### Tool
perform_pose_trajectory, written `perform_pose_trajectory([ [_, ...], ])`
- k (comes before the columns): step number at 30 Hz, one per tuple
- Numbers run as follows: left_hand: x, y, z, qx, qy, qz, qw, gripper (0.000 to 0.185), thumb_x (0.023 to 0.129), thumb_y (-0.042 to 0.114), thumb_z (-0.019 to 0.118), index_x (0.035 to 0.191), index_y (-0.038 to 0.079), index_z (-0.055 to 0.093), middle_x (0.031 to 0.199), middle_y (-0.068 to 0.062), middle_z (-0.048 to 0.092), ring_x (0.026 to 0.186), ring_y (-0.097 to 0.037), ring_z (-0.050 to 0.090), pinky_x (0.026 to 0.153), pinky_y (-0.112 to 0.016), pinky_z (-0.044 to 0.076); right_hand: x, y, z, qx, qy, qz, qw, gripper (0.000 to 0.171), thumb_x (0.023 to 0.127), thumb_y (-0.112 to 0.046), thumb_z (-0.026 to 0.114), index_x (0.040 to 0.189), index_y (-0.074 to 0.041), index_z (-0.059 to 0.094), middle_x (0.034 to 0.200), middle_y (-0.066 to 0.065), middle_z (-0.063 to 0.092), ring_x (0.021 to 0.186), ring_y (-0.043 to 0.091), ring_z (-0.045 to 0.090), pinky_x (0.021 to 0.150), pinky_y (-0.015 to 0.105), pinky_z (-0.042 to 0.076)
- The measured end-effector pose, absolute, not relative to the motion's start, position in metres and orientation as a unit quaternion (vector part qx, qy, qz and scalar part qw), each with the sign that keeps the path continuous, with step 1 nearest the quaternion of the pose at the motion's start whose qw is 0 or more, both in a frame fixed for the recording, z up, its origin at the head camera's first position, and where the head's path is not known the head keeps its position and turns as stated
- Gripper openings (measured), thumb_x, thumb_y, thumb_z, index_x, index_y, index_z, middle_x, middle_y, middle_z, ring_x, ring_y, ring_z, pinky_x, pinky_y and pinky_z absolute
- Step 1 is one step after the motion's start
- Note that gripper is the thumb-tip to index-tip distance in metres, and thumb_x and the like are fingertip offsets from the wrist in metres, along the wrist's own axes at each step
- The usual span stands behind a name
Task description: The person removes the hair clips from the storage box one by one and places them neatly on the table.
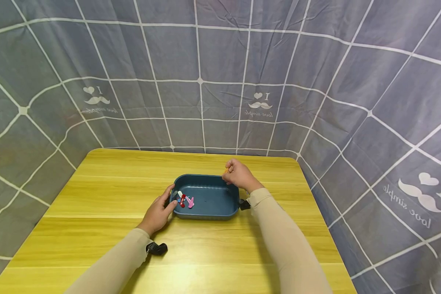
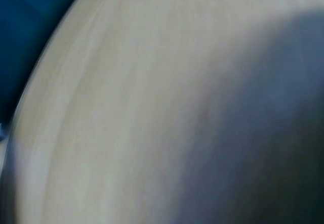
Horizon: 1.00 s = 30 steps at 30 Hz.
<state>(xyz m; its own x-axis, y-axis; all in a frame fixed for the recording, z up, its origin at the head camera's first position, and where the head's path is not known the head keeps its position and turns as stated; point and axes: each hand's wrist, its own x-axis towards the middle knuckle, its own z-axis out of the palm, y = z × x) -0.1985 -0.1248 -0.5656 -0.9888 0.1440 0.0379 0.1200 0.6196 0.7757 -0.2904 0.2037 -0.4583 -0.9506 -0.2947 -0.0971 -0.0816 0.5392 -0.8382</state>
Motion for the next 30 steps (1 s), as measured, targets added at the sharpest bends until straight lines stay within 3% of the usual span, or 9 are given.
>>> perform_pose_trajectory([
  [3,-0.199,-0.125,-0.565,0.077,0.899,0.43,0.013,0.064,0.109,0.043,0.056,0.166,0.037,0.03,0.16,-0.016,0.052,0.148,-0.046,0.047,0.132,-0.06,0.018,-0.29,0.209,-0.458,-0.101,0.872,-0.467,0.108,0.013,0.097,-0.004,0.064,0.103,-0.002,0.052,0.092,0.016,0.072,0.086,0.026,0.077,0.089,0.053,0.064],
  [6,-0.199,-0.125,-0.565,0.079,0.899,0.431,0.011,0.063,0.109,0.042,0.056,0.166,0.036,0.03,0.159,-0.017,0.052,0.147,-0.046,0.049,0.132,-0.059,0.018,-0.289,0.215,-0.457,-0.099,0.879,-0.455,0.106,0.004,0.099,-0.004,0.057,0.103,-0.003,0.057,0.095,0.018,0.073,0.092,0.03,0.077,0.092,0.051,0.064],
  [10,-0.2,-0.125,-0.566,0.075,0.9,0.43,0.012,0.063,0.109,0.042,0.056,0.166,0.037,0.03,0.16,-0.017,0.051,0.149,-0.048,0.044,0.132,-0.062,0.018,-0.287,0.222,-0.454,-0.103,0.895,-0.42,0.104,0.024,0.105,-0.012,0.054,0.122,-0.003,0.069,0.114,0.023,0.073,0.103,0.035,0.075,0.097,0.053,0.061],
  [14,-0.2,-0.126,-0.567,0.071,0.901,0.428,0.014,0.063,0.109,0.042,0.055,0.166,0.039,0.028,0.161,-0.017,0.05,0.153,-0.051,0.037,0.13,-0.065,0.019,-0.286,0.231,-0.452,-0.102,0.908,-0.394,0.099,0.033,0.11,-0.021,0.052,0.132,-0.007,0.072,0.126,0.02,0.073,0.114,0.039,0.069,0.099,0.051,0.058],
  [21,-0.2,-0.126,-0.566,0.07,0.901,0.427,0.018,0.063,0.109,0.042,0.055,0.166,0.039,0.028,0.162,-0.016,0.049,0.151,-0.05,0.04,0.131,-0.063,0.019,-0.288,0.249,-0.452,-0.087,0.903,-0.407,0.104,0.041,0.112,-0.022,0.044,0.146,-0.011,0.064,0.137,0.013,0.071,0.129,0.043,0.062,0.105,0.054,0.054],
  [26,-0.2,-0.126,-0.566,0.073,0.901,0.427,0.015,0.063,0.109,0.041,0.055,0.166,0.038,0.028,0.161,-0.016,0.05,0.149,-0.048,0.045,0.132,-0.061,0.018,-0.287,0.265,-0.454,-0.095,0.9,-0.41,0.114,0.043,0.113,-0.017,0.045,0.154,-0.007,0.055,0.147,0.016,0.064,0.139,0.045,0.055,0.109,0.055,0.05],
  [30,-0.2,-0.125,-0.565,0.075,0.9,0.429,0.013,0.063,0.109,0.042,0.055,0.166,0.037,0.029,0.159,-0.017,0.052,0.146,-0.046,0.049,0.133,-0.058,0.018,-0.286,0.276,-0.456,-0.063,0.901,-0.417,0.106,0.045,0.111,-0.017,0.052,0.154,-0.007,0.054,0.149,0.019,0.062,0.13,0.046,0.061,0.109,0.057,0.052],
])
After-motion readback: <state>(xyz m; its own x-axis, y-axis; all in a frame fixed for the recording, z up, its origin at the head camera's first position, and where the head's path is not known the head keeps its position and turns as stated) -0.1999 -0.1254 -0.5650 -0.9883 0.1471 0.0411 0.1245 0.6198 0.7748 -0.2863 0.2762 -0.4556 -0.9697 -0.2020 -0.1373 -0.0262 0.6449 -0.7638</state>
